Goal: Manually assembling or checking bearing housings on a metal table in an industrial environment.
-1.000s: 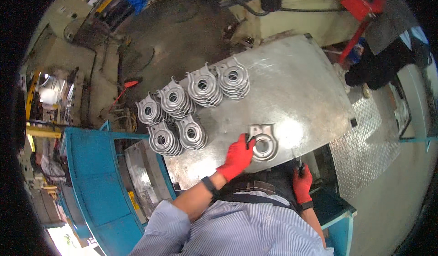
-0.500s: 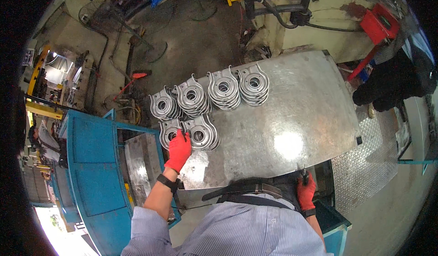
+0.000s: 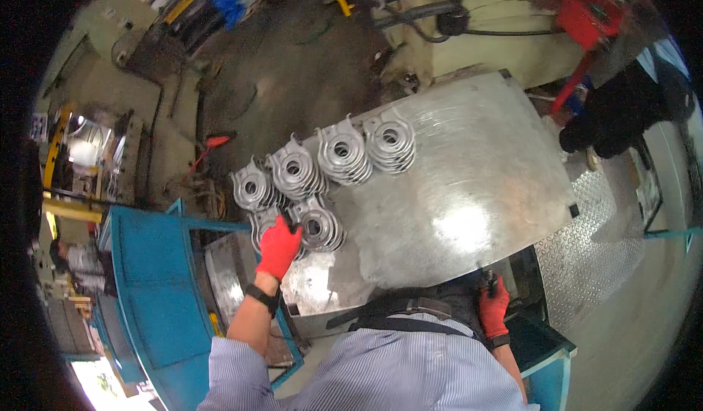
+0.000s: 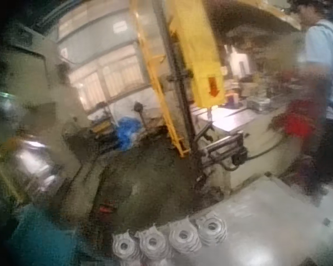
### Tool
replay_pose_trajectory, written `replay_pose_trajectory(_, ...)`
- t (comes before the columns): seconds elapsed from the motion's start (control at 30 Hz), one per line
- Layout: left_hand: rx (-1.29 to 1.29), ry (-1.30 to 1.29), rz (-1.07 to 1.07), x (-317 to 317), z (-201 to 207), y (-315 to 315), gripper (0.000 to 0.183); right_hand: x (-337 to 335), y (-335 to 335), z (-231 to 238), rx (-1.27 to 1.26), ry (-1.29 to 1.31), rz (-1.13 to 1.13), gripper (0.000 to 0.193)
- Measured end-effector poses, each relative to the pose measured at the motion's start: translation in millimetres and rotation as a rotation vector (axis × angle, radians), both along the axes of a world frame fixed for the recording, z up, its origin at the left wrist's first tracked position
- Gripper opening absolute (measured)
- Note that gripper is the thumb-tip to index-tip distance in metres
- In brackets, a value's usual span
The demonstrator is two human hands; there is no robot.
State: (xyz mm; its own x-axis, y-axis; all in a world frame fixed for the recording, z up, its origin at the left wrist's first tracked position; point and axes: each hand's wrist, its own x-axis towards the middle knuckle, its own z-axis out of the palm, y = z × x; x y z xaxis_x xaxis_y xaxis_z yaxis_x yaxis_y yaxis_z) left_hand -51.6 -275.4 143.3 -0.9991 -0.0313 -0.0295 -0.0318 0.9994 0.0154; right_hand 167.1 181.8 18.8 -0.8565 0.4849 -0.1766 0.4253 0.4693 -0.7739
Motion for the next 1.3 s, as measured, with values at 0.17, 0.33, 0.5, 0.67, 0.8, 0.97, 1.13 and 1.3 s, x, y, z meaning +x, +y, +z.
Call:
replay_pose_trajectory(0.17,0.002,0.117,-0.008,6,25,11,0.052,0,-3,12,0.122,-0.004,-0.004,0.036)
replay_pose_trajectory(0.33,0.122,0.025,-0.067,-14,107,87,0.043,-4,-2,39,0.101,-0.005,-0.133,0.035)
replay_pose_trajectory(0.5,0.299,0.197,-0.382,-54,163,193,0.039,12,25,22,-0.166,-0.009,-0.295,0.036)
replay_pose_trajectory(0.67,0.387,0.339,-0.633,-120,209,303,0.038,43,61,-13,-0.067,-0.040,-0.409,0.034)
replay_pose_trajectory(0.8,0.485,0.352,-0.717,-195,239,379,0.040,51,88,-14,-0.036,-0.010,-0.533,0.034)
replay_pose_trajectory(0.97,0.577,0.299,-0.708,-278,273,505,0.036,86,132,-59,-0.014,-0.076,-0.677,0.038)
replay_pose_trajectory(1.13,0.484,0.511,-1.087,-399,267,570,0.037,111,165,-1,-0.142,-0.211,-0.638,0.038)
replay_pose_trajectory(1.3,0.051,0.656,-0.916,-509,237,594,0.057,130,181,39,-0.202,-0.352,-0.791,0.037)
